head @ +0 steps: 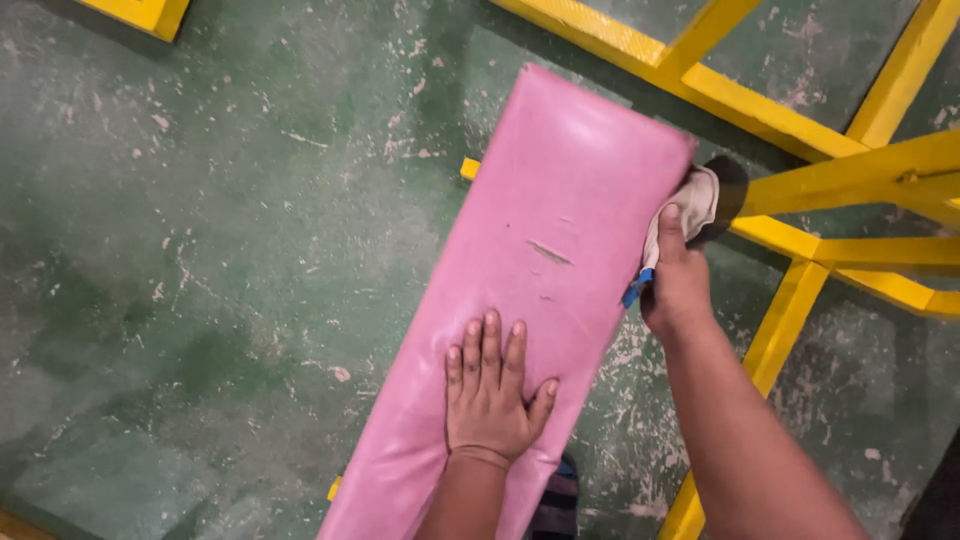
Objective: The person is cleaning various gym machines and benches with a cloth.
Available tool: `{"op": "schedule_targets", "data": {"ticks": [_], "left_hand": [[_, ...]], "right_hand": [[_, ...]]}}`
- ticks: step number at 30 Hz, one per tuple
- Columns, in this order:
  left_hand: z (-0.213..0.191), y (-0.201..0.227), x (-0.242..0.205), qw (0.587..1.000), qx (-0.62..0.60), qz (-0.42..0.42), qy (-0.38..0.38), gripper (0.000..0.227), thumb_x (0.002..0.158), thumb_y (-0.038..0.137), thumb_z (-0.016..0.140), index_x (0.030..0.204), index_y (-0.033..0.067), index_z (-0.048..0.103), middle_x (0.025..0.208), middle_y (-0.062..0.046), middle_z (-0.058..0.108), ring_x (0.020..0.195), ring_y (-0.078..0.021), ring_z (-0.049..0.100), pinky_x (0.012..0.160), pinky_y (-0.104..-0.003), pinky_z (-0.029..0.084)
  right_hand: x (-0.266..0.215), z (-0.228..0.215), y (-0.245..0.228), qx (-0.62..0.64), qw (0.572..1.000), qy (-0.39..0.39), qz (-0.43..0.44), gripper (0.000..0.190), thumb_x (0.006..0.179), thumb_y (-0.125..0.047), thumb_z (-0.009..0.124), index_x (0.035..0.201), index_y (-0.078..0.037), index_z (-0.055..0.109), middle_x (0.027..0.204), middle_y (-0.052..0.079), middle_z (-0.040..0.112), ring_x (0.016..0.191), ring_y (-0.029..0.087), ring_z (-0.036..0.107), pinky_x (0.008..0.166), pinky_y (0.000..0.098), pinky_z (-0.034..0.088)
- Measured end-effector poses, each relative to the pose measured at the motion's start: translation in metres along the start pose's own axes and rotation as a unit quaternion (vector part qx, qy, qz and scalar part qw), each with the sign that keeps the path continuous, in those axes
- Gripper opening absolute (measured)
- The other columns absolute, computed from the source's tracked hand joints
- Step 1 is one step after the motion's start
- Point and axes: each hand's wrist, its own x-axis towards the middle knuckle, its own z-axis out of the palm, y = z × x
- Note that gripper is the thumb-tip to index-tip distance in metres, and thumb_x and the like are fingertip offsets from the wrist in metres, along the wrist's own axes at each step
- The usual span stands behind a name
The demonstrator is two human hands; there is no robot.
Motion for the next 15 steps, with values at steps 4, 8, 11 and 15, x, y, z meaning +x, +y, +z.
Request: {"op": "schedule_targets", "data": {"ticks": [4, 8, 11, 15], "left_hand": [[0.000, -0.001, 0.007, 1.000, 0.003, 0.001, 0.003, 0.086, 0.099, 0.066, 0.036, 0.166, 0.0144, 0.020, 0.173, -0.017, 0.012, 0.160, -0.0348, 0.008, 0.128, -0.052, 0.003], [-0.002, 0.000, 0.009, 0.993, -0.049, 0.003, 0.111, 0.076, 0.101, 0.066, 0.031, 0.160, 0.0183, 0.038, 0.167, -0.015, 0.035, 0.158, -0.0337, 0.024, 0.128, -0.050, 0.002], [-0.011, 0.000, 0.009, 0.991, -0.060, 0.007, 0.117, 0.074, 0.101, 0.063, 0.036, 0.159, 0.0169, 0.040, 0.166, -0.015, 0.035, 0.157, -0.0350, 0.028, 0.128, -0.052, 0.008], [-0.031, -0.002, 0.008, 0.999, -0.046, -0.006, -0.024, 0.079, 0.101, 0.053, 0.040, 0.167, 0.0167, 0.016, 0.175, -0.013, 0.007, 0.161, -0.0318, 0.003, 0.130, -0.052, 0.000]], "right_hand": [[-0.020, -0.009, 0.035, 0.049, 0.997, 0.024, 0.058, 0.083, 0.085, -0.062, 0.061, 0.126, 0.011, 0.061, 0.117, 0.020, 0.070, 0.097, 0.021, 0.069, 0.080, 0.0297, 0.056], [-0.110, -0.001, 0.080, -0.089, 0.990, 0.082, 0.065, 0.082, 0.096, -0.063, 0.062, 0.135, 0.009, 0.060, 0.121, 0.025, 0.068, 0.108, 0.034, 0.065, 0.091, 0.0480, 0.047], [-0.205, 0.015, 0.062, -0.139, 0.983, 0.054, 0.104, 0.087, 0.093, -0.066, 0.053, 0.134, 0.009, 0.063, 0.134, 0.029, 0.065, 0.131, 0.039, 0.059, 0.103, 0.0509, 0.043], [-0.234, -0.027, 0.161, 0.045, 0.991, -0.002, 0.129, 0.049, 0.102, -0.036, 0.057, 0.117, 0.010, 0.067, 0.083, 0.016, 0.063, 0.062, 0.019, 0.055, 0.049, 0.0331, 0.046]]}}
